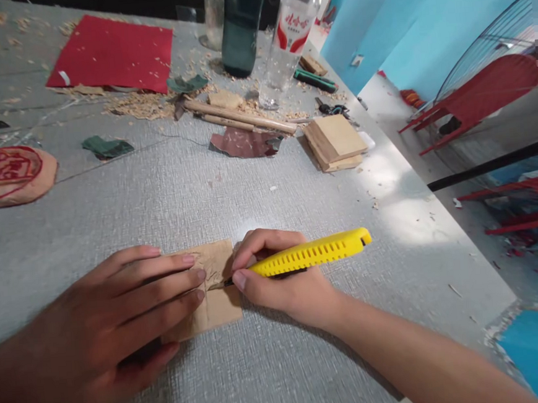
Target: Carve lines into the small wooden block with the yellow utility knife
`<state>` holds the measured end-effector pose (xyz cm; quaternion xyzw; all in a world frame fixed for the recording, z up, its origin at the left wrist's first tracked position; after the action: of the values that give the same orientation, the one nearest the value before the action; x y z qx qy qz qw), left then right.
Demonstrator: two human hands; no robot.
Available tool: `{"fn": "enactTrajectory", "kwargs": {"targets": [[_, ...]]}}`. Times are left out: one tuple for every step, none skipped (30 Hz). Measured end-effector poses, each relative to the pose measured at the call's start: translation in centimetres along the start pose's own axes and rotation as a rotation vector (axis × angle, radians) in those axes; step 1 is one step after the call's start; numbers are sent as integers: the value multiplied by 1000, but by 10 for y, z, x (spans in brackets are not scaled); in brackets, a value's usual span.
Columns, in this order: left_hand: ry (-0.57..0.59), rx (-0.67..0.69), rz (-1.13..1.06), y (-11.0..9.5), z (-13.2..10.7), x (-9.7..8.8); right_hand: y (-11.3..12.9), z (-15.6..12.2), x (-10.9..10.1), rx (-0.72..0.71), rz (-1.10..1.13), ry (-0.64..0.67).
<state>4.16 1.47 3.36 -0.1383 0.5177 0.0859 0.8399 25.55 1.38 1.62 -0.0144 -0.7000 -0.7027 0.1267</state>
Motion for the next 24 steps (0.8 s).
{"fn": "enactTrajectory", "kwargs": {"targets": [[-5, -2, -7, 0, 0, 0, 0, -1, 0, -8, 0, -11], [-8, -5, -15, 0, 0, 0, -1, -2, -1, -19, 10, -26], [-9, -8, -24, 0, 1, 1, -2, -3, -3, -32, 32, -47], [-8, -10, -31, 0, 1, 1, -4, -4, -6, -33, 58, -73], [-7, -10, -36, 0, 1, 1, -6, -5, -8, -24, 87, -98], [-6, -10, -40, 0, 1, 2, -8, -5, -10, -14, 116, -115], [-6, -9, -45, 0, 1, 2, -10, -5, -12, -2, 138, -123], [-3, -8, -50, 0, 0, 2, -11, -5, -12, 9, 151, -121], [-2, -9, -55, 0, 0, 1, -10, -4, -11, 11, 151, -108], [-2, -9, -60, 0, 0, 1, -8, -3, -9, 1, 140, -88], [-4, -9, -63, 0, -1, 1, -6, -2, -7, -12, 118, -63], [-4, -9, -65, 0, -1, 1, -4, -2, -4, -20, 90, -39], [-4, -8, -66, 0, -1, 0, -3, -2, -2, -27, 61, -22], [-2, -7, -63, 1, -2, 1, -2, -2, 0, -33, 40, -15], [2, -6, -59, 1, -2, 1, -2, -2, 0, -39, 35, -24], [6, -3, -54, 1, -2, 2, -2, -3, -2, -40, 46, -49], [8, 0, -51, 1, -2, 3, -4, -4, -4, -38, 71, -81], [10, 4, -48, 1, -2, 3, -5, -4, -6, -36, 100, -110], [10, 7, -48, 1, -2, 3, -7, -4, -8, -30, 121, -128], [10, 12, -49, 1, -2, 4, -8, -4, -9, -24, 128, -129], [12, 15, -51, 1, -2, 4, -8, -4, -9, -16, 121, -114], [15, 14, -51, 1, -3, 4, -8, -4, -7, -11, 103, -86], [19, 13, -52, 1, -3, 4, -7, -3, -6, -9, 82, -57], [21, 12, -51, 0, -3, 3, -6, -3, -4, -7, 65, -38]]}}
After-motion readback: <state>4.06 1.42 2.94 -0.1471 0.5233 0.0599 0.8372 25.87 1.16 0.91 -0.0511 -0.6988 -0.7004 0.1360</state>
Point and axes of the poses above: each hand's wrist, its own z-axis towards the middle knuckle, its own x-axis out of the palm, y = z × x, the point moved 6 cm from there along z, towards the middle knuckle, and after that the axes turned 12 degrees about z, right-handed, at the moved point
